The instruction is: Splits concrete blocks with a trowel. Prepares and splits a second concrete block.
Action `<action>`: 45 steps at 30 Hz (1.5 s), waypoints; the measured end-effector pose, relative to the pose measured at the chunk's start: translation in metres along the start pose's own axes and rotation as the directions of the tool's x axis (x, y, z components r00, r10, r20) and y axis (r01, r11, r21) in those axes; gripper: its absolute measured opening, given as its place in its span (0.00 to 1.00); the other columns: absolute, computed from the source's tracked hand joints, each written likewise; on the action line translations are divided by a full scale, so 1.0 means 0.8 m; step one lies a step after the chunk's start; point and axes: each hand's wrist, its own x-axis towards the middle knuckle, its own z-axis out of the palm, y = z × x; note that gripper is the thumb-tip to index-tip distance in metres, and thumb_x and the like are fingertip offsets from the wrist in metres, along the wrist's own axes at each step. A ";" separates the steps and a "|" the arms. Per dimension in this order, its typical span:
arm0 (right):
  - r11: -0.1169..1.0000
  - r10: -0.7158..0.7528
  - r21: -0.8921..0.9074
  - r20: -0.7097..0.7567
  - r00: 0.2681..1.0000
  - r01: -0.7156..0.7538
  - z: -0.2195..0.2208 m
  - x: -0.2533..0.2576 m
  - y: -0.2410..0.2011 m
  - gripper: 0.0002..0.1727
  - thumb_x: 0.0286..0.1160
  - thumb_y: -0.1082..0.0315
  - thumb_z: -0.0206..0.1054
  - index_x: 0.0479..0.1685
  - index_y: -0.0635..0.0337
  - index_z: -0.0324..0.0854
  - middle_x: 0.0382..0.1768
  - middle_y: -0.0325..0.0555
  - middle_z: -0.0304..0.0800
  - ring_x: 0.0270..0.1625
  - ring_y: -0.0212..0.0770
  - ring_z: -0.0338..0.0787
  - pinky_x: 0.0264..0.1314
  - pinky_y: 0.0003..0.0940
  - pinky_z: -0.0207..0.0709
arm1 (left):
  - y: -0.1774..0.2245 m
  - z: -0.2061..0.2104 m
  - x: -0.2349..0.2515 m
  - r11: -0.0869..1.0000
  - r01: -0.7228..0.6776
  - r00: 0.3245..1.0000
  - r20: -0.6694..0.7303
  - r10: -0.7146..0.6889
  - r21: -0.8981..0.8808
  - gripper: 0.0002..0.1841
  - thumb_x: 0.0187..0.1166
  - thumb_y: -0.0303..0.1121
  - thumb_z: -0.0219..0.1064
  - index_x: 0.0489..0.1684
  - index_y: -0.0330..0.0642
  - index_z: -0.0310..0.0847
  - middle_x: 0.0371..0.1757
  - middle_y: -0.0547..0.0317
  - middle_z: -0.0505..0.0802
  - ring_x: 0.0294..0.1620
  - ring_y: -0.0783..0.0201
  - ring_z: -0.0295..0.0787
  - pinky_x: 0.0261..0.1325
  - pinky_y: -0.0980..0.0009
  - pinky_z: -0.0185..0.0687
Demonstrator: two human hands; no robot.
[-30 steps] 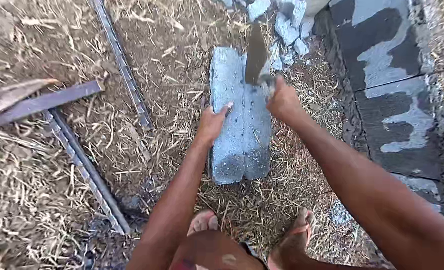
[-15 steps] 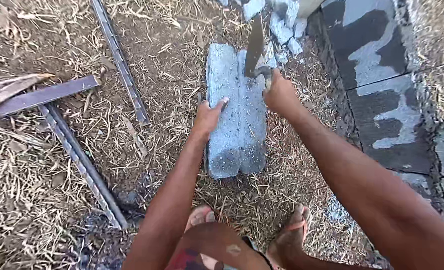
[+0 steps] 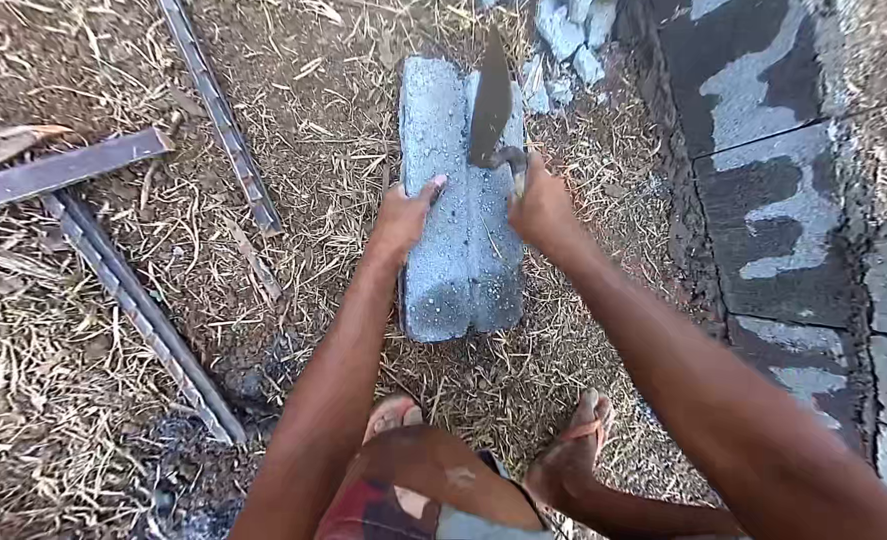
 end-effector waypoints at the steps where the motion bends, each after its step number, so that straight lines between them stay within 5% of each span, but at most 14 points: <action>1: 0.999 -0.014 0.033 -0.006 1.000 0.015 0.022 -0.040 0.015 0.31 0.81 0.67 0.64 0.81 0.62 0.58 0.38 0.68 0.88 0.39 0.70 0.92 0.37 0.69 0.84 | -0.046 0.008 0.017 0.990 0.031 0.999 0.017 -0.028 -0.140 0.27 0.88 0.48 0.63 0.65 0.27 0.77 0.50 0.36 0.93 0.45 0.52 0.96 0.46 0.60 0.94; 2: 0.999 0.001 0.034 0.015 1.000 -0.002 0.043 -0.079 0.030 0.30 0.83 0.65 0.62 0.81 0.61 0.57 0.34 0.65 0.88 0.35 0.67 0.92 0.35 0.66 0.85 | -0.061 0.009 0.029 0.965 0.194 0.980 0.069 -0.184 -0.179 0.29 0.84 0.53 0.66 0.68 0.36 0.78 0.53 0.45 0.94 0.50 0.56 0.95 0.54 0.56 0.93; 4: 0.998 0.065 -0.029 0.128 0.990 -0.062 0.053 -0.127 0.046 0.31 0.85 0.65 0.60 0.84 0.64 0.59 0.40 0.63 0.91 0.45 0.65 0.94 0.50 0.64 0.84 | -0.062 0.010 0.041 0.932 0.321 0.947 0.074 -0.313 -0.171 0.30 0.81 0.57 0.67 0.68 0.40 0.80 0.53 0.50 0.94 0.52 0.58 0.94 0.59 0.53 0.91; 8: 0.994 0.056 -0.098 0.174 0.983 -0.039 0.015 -0.103 0.041 0.26 0.84 0.65 0.63 0.77 0.63 0.65 0.38 0.66 0.90 0.44 0.69 0.93 0.46 0.69 0.83 | -0.056 0.013 0.043 0.938 0.312 0.950 0.068 -0.305 -0.152 0.31 0.83 0.57 0.66 0.69 0.38 0.78 0.54 0.48 0.93 0.52 0.57 0.94 0.60 0.53 0.90; 11: 0.997 0.055 -0.062 0.092 0.994 -0.050 0.005 -0.058 0.015 0.31 0.82 0.65 0.65 0.83 0.60 0.60 0.40 0.67 0.90 0.44 0.70 0.92 0.46 0.70 0.83 | -0.063 0.012 0.042 0.935 0.313 0.949 0.075 -0.305 -0.167 0.31 0.82 0.58 0.66 0.69 0.39 0.79 0.54 0.49 0.94 0.53 0.59 0.94 0.59 0.53 0.91; 14: 0.999 0.028 0.028 0.019 0.999 -0.029 0.049 -0.109 0.031 0.30 0.85 0.64 0.61 0.82 0.60 0.56 0.34 0.65 0.87 0.34 0.67 0.92 0.34 0.66 0.84 | -0.061 0.012 0.045 0.937 0.292 0.956 0.089 -0.280 -0.194 0.29 0.82 0.57 0.66 0.68 0.40 0.79 0.53 0.51 0.94 0.51 0.60 0.95 0.57 0.55 0.93; 17: 0.990 0.107 -0.111 0.221 0.969 -0.084 0.062 -0.181 0.054 0.28 0.85 0.64 0.57 0.83 0.63 0.61 0.47 0.61 0.92 0.47 0.62 0.95 0.52 0.61 0.85 | -0.053 0.007 0.046 0.943 0.299 0.954 0.067 -0.292 -0.143 0.31 0.81 0.58 0.67 0.67 0.38 0.79 0.53 0.48 0.94 0.51 0.58 0.94 0.59 0.53 0.91; 20: 0.985 0.110 -0.156 0.281 0.953 -0.068 0.031 -0.168 0.050 0.26 0.86 0.64 0.58 0.81 0.62 0.65 0.47 0.64 0.91 0.52 0.65 0.93 0.57 0.64 0.82 | -0.051 0.011 0.046 0.946 0.299 0.954 0.069 -0.293 -0.126 0.32 0.81 0.60 0.66 0.68 0.39 0.79 0.54 0.48 0.94 0.52 0.58 0.94 0.59 0.53 0.91; 23: 0.999 -0.001 -0.048 0.109 0.994 0.006 0.021 -0.127 0.044 0.28 0.83 0.65 0.64 0.81 0.61 0.63 0.38 0.69 0.89 0.40 0.72 0.91 0.40 0.70 0.83 | -0.062 0.011 0.044 0.942 0.298 0.954 0.082 -0.288 -0.157 0.32 0.82 0.59 0.66 0.68 0.39 0.79 0.54 0.49 0.94 0.53 0.58 0.94 0.59 0.53 0.91; 27: 0.999 0.035 0.033 0.033 0.999 -0.036 0.053 -0.142 0.035 0.28 0.85 0.64 0.60 0.79 0.60 0.56 0.30 0.62 0.86 0.31 0.66 0.91 0.29 0.64 0.84 | -0.061 0.012 0.045 0.943 0.275 0.960 0.104 -0.260 -0.185 0.30 0.83 0.57 0.65 0.70 0.41 0.78 0.55 0.51 0.94 0.53 0.60 0.95 0.58 0.54 0.93; 31: 0.990 0.123 -0.101 0.236 0.964 -0.102 0.055 -0.186 0.054 0.28 0.85 0.64 0.60 0.82 0.63 0.62 0.45 0.63 0.91 0.51 0.64 0.93 0.56 0.63 0.83 | -0.052 0.010 0.041 0.951 0.272 0.961 0.085 -0.262 -0.149 0.31 0.84 0.58 0.64 0.70 0.38 0.77 0.55 0.48 0.93 0.52 0.58 0.94 0.58 0.54 0.91; 39: 0.993 0.053 0.107 0.026 0.998 -0.056 0.055 -0.141 0.036 0.32 0.83 0.65 0.63 0.84 0.58 0.55 0.34 0.66 0.87 0.33 0.68 0.91 0.32 0.67 0.84 | -0.063 0.010 0.044 0.945 0.279 0.959 0.095 -0.266 -0.173 0.31 0.81 0.59 0.66 0.70 0.41 0.78 0.54 0.51 0.94 0.53 0.60 0.95 0.58 0.55 0.92; 42: 0.994 0.104 -0.041 0.219 0.970 -0.098 0.063 -0.181 0.054 0.30 0.85 0.65 0.61 0.83 0.62 0.60 0.44 0.63 0.91 0.49 0.64 0.93 0.54 0.63 0.84 | -0.057 0.007 0.043 0.947 0.285 0.957 0.092 -0.274 -0.151 0.32 0.82 0.59 0.65 0.71 0.40 0.77 0.55 0.49 0.93 0.53 0.58 0.94 0.59 0.54 0.91; 45: 0.995 0.067 -0.091 0.272 0.960 -0.043 0.038 -0.184 0.063 0.25 0.85 0.64 0.61 0.77 0.63 0.68 0.42 0.62 0.91 0.49 0.63 0.93 0.55 0.62 0.83 | -0.058 0.008 0.046 0.952 0.280 0.959 0.085 -0.271 -0.124 0.32 0.83 0.59 0.64 0.71 0.40 0.78 0.56 0.48 0.93 0.54 0.58 0.93 0.60 0.53 0.90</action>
